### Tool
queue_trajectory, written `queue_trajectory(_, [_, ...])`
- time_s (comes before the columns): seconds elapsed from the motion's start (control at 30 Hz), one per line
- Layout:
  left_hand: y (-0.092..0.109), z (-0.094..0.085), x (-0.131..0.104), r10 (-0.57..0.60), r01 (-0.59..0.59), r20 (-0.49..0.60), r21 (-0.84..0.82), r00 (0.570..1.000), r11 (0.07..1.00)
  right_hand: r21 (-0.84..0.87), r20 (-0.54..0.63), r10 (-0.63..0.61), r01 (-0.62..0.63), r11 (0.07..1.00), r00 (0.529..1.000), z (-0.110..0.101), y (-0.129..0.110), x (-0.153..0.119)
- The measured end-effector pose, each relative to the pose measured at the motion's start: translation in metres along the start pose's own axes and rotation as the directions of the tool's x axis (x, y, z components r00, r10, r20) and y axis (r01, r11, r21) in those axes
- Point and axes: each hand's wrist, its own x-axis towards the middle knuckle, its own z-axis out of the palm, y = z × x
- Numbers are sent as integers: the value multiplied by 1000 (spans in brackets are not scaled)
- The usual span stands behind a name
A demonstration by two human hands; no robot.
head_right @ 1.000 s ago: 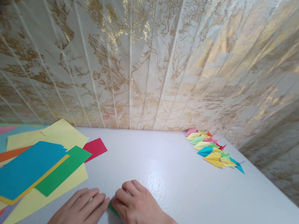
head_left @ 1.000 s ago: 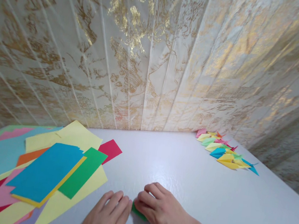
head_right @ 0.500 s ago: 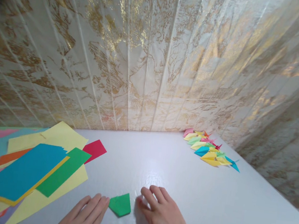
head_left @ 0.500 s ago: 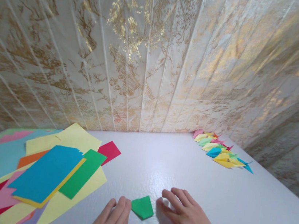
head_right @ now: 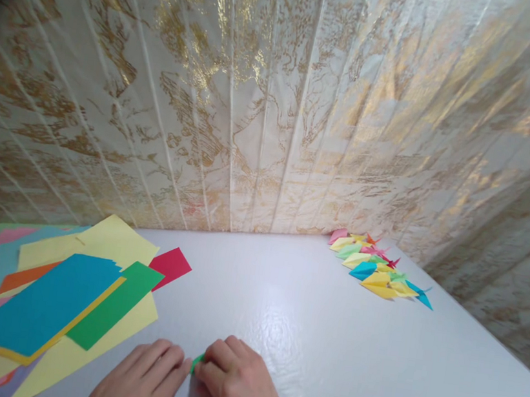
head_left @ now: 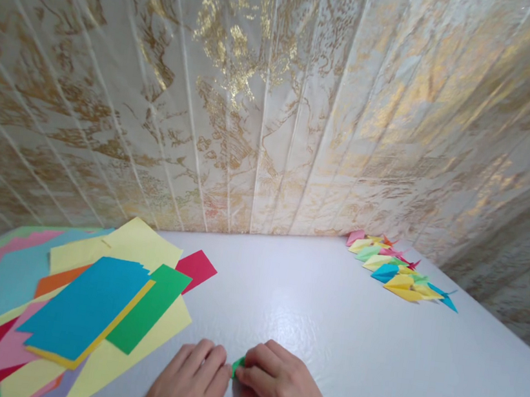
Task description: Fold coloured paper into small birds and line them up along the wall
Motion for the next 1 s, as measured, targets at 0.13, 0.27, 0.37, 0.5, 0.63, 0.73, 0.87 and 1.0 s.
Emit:
queue_trajectory(0.13, [-6,-3,17,-24,20,-28,-116,999,993,77,-15,23,-22,997,1000,-5,0,1])
queue_trajectory(0.27, [-8,-4,22,3,-8,-36,-140,999,990,116,-12,72,-70,991,997,-4,0,2])
queue_trajectory(0.37, [-7,-9,23,39,-41,-19,-136,999,990,108,-7,67,-66,992,998,-4,0,3])
queue_trajectory(0.5, [-6,-17,26,22,-11,93,-116,995,993,3,-12,23,-23,1000,1000,-4,0,4])
queue_trajectory(0.63, [-7,-17,25,24,-14,71,-139,997,990,-134,-25,-25,21,991,999,1,0,6])
queue_trajectory(0.73, [-10,-16,22,48,-35,70,-173,996,984,-114,-40,-21,16,993,999,2,2,7])
queue_trajectory(0.87, [-12,-17,21,50,-22,146,-186,988,982,-20,-41,13,-14,1000,999,1,4,8])
queue_trajectory(1.0, [-11,-17,22,53,-23,155,-189,987,982,31,-44,28,-26,999,999,-1,5,7])
